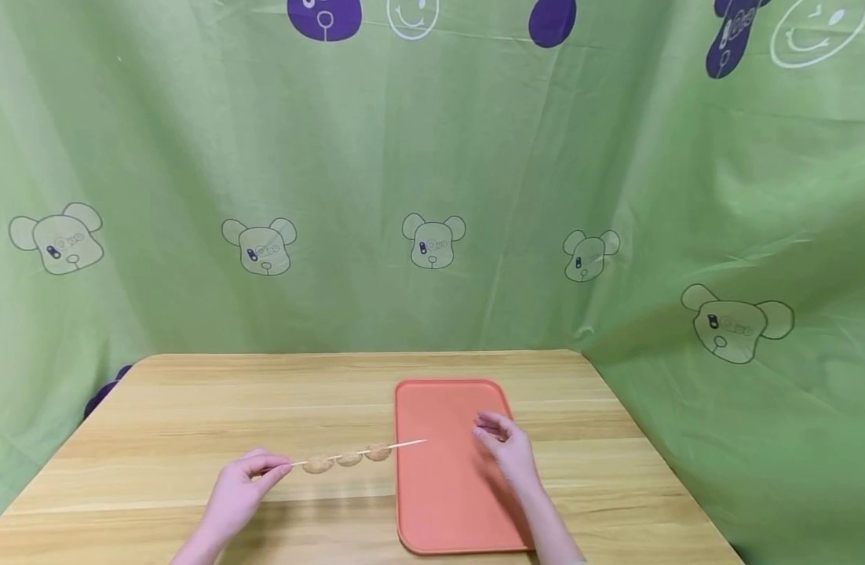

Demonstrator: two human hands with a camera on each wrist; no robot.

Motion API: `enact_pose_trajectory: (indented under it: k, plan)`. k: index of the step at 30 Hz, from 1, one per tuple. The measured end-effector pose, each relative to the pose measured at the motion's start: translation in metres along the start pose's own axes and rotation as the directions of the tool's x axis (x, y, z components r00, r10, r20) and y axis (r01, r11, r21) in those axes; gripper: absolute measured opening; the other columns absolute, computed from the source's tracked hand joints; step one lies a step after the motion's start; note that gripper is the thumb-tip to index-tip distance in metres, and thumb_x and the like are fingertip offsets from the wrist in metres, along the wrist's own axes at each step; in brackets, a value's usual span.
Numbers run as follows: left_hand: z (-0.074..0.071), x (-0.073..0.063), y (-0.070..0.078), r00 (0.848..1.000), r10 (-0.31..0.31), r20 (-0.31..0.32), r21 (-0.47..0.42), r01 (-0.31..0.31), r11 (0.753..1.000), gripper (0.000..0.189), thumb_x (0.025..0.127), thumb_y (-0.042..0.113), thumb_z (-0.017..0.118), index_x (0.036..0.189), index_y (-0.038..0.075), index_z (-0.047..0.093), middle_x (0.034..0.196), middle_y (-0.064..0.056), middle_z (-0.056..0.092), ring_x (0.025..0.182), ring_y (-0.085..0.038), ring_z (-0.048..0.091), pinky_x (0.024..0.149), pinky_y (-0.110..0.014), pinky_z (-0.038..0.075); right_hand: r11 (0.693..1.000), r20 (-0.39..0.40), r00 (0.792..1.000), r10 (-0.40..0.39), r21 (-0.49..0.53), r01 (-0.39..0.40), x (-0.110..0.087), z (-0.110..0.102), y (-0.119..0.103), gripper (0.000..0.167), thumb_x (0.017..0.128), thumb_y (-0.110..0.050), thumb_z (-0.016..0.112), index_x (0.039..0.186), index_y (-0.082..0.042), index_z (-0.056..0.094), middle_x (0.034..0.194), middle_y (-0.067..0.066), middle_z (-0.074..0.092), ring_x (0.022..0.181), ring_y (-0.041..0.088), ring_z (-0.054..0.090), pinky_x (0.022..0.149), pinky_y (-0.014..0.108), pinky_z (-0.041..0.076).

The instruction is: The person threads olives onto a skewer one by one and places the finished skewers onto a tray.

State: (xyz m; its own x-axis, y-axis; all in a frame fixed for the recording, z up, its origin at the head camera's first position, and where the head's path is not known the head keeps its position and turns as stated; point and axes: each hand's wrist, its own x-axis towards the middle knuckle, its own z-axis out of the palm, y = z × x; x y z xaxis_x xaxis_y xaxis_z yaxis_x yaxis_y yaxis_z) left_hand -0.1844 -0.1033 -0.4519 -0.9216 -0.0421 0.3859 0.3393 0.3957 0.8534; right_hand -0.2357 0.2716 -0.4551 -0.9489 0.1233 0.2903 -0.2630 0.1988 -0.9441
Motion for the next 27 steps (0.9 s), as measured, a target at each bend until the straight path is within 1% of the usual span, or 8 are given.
enact_pose_trajectory:
  k: [6, 11, 14, 16, 18, 20, 24, 27]
  plan:
    - [0.000, 0.001, 0.000, 1.000, 0.015, -0.008, 0.015, -0.015, 1.000, 0.005, 0.076, 0.003, 0.073, 0.080, 0.006, 0.072, 0.071, 0.009, 0.059, 0.069, -0.005, 0.054, 0.067, -0.024, 0.047, 0.991, -0.051, 0.992, 0.116, -0.061, -0.119, 0.016, -0.016, 0.009, 0.040, 0.087, -0.005, 0.064, 0.121, 0.012, 0.051, 0.117, 0.027, 0.057, 0.088, -0.003, 0.058, 0.077, 0.022, 0.050]
    - [0.000, 0.001, -0.001, 1.000, 0.000, -0.016, 0.005, 0.000, 1.000, 0.005, 0.075, 0.002, 0.073, 0.079, 0.003, 0.072, 0.071, 0.008, 0.060, 0.068, -0.004, 0.055, 0.066, -0.023, 0.048, 0.982, -0.057, 0.987, 0.153, -0.104, -0.158, 0.024, -0.020, 0.016, 0.042, 0.088, -0.007, 0.063, 0.123, 0.011, 0.050, 0.117, 0.026, 0.056, 0.084, -0.005, 0.055, 0.075, 0.023, 0.050]
    - [0.001, 0.001, -0.002, 1.000, -0.009, -0.017, -0.007, 0.008, 1.000, 0.005, 0.075, 0.001, 0.072, 0.079, 0.003, 0.072, 0.071, 0.008, 0.060, 0.068, -0.004, 0.056, 0.066, -0.023, 0.048, 0.978, -0.050, 0.982, 0.184, -0.092, -0.188, 0.027, -0.020, 0.020, 0.041, 0.089, -0.004, 0.060, 0.124, 0.013, 0.048, 0.119, 0.029, 0.053, 0.082, -0.004, 0.055, 0.073, 0.025, 0.051]
    - [0.001, 0.001, -0.002, 1.000, -0.011, -0.016, -0.012, 0.011, 1.000, 0.005, 0.075, 0.000, 0.072, 0.079, 0.003, 0.072, 0.072, 0.007, 0.061, 0.068, -0.004, 0.056, 0.066, -0.023, 0.048, 0.975, -0.041, 0.978, 0.206, -0.077, -0.208, 0.028, -0.020, 0.024, 0.042, 0.089, -0.002, 0.059, 0.125, 0.015, 0.046, 0.121, 0.031, 0.051, 0.084, 0.000, 0.055, 0.074, 0.027, 0.052]
    - [0.001, 0.000, -0.001, 1.000, -0.016, -0.013, -0.018, 0.015, 1.000, 0.005, 0.075, 0.000, 0.072, 0.079, 0.003, 0.072, 0.072, 0.007, 0.061, 0.068, -0.004, 0.056, 0.066, -0.023, 0.047, 0.972, -0.040, 0.976, 0.213, -0.093, -0.216, 0.029, -0.020, 0.027, 0.042, 0.089, -0.001, 0.059, 0.125, 0.015, 0.045, 0.122, 0.032, 0.050, 0.088, 0.005, 0.056, 0.076, 0.027, 0.052]
    - [0.000, 0.000, -0.001, 1.000, -0.021, -0.012, -0.021, 0.021, 1.000, 0.005, 0.075, 0.000, 0.072, 0.079, 0.004, 0.072, 0.072, 0.007, 0.061, 0.069, -0.005, 0.055, 0.065, -0.023, 0.047, 0.968, -0.045, 0.976, 0.214, -0.125, -0.218, 0.030, -0.021, 0.031, 0.042, 0.088, -0.002, 0.060, 0.124, 0.015, 0.047, 0.121, 0.032, 0.050, 0.094, 0.013, 0.057, 0.078, 0.027, 0.051]
    - [-0.001, 0.000, -0.001, 1.000, -0.030, -0.005, -0.035, 0.030, 0.999, 0.006, 0.076, 0.001, 0.071, 0.079, 0.005, 0.072, 0.073, 0.005, 0.061, 0.069, -0.005, 0.055, 0.064, -0.023, 0.047, 0.951, -0.060, 0.984, 0.170, -0.251, -0.180, 0.032, -0.021, 0.038, 0.041, 0.086, -0.006, 0.064, 0.120, 0.014, 0.051, 0.115, 0.030, 0.055, 0.100, 0.029, 0.058, 0.075, 0.025, 0.050]
    - [-0.001, 0.000, -0.002, 1.000, -0.026, -0.002, -0.037, 0.026, 0.999, 0.005, 0.076, 0.001, 0.071, 0.080, 0.005, 0.072, 0.073, 0.005, 0.061, 0.069, -0.005, 0.055, 0.064, -0.023, 0.047, 0.930, -0.061, 0.988, 0.140, -0.334, -0.152, 0.034, -0.019, 0.041, 0.040, 0.085, -0.008, 0.066, 0.116, 0.014, 0.054, 0.110, 0.029, 0.058, 0.099, 0.034, 0.058, 0.072, 0.025, 0.049]
